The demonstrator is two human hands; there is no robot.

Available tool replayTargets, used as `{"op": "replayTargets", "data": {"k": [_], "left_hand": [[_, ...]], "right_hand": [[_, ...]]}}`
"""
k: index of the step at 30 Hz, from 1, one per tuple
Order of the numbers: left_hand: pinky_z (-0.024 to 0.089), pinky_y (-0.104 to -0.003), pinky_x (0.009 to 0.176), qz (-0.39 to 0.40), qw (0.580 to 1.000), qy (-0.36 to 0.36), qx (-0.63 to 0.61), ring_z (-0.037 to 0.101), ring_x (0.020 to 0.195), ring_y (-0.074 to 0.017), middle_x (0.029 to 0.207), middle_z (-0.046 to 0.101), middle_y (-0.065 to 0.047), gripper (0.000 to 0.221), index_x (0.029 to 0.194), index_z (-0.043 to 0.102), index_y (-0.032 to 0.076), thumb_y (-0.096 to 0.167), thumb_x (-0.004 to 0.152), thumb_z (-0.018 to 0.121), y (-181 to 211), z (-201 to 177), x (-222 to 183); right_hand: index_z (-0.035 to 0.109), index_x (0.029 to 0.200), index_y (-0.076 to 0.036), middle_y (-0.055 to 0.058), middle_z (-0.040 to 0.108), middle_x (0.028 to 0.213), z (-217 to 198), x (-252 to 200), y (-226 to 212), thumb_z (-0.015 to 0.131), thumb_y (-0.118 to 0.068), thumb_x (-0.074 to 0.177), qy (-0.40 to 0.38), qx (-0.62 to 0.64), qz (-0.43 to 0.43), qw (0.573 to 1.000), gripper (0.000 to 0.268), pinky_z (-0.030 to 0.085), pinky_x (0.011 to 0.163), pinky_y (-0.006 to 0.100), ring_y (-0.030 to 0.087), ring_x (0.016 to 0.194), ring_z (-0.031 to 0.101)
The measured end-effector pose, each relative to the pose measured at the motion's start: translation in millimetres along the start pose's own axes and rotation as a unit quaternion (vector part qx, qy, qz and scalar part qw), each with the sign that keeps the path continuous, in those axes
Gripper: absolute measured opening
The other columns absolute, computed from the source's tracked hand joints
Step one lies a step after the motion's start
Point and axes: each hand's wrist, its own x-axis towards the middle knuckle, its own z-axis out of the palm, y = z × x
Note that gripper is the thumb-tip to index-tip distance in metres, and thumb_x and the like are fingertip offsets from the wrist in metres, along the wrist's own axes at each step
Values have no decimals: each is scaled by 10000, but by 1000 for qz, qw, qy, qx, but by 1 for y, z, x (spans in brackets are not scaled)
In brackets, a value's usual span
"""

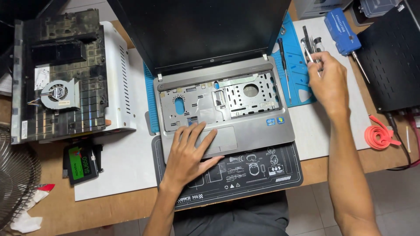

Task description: Disassembling a laptop by removing screws and prying off the outer casing to access internal components.

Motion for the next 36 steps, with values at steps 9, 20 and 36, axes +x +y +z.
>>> {"op": "replayTargets", "data": {"k": [9, 20, 36], "left_hand": [[439, -489, 1058, 2, 1000, 10, 16, 607, 1158, -315, 1221, 647, -132, 591, 1292, 683, 213, 526, 801, 779, 2, -2, 2], [448, -492, 1037, 1, 1000, 18, 11, 617, 1138, -324, 1206, 654, -152, 584, 1277, 694, 190, 514, 799, 781, 3, -1, 3], [428, -496, 1065, -2, 1000, 13, 2, 596, 1177, -325, 1242, 633, -152, 584, 1269, 688, 177, 500, 794, 791, 3, 0, 0]], "right_hand": [[741, 1185, 58, 140, 638, 834, 33, -14, -5, 768, -12, 1008, 69, -45, -54, 995, 193, 560, 622, 385, 263, 685, 681], [741, 1182, -29, 81, 600, 870, 41, -21, -29, 763, -136, 1089, 77, 39, -147, 985, 143, 534, 656, 340, 211, 698, 643], [701, 1143, 66, 157, 671, 854, 42, -28, -32, 836, -120, 984, -34, 209, -9, 977, 280, 521, 595, 280, 127, 623, 618]]}}
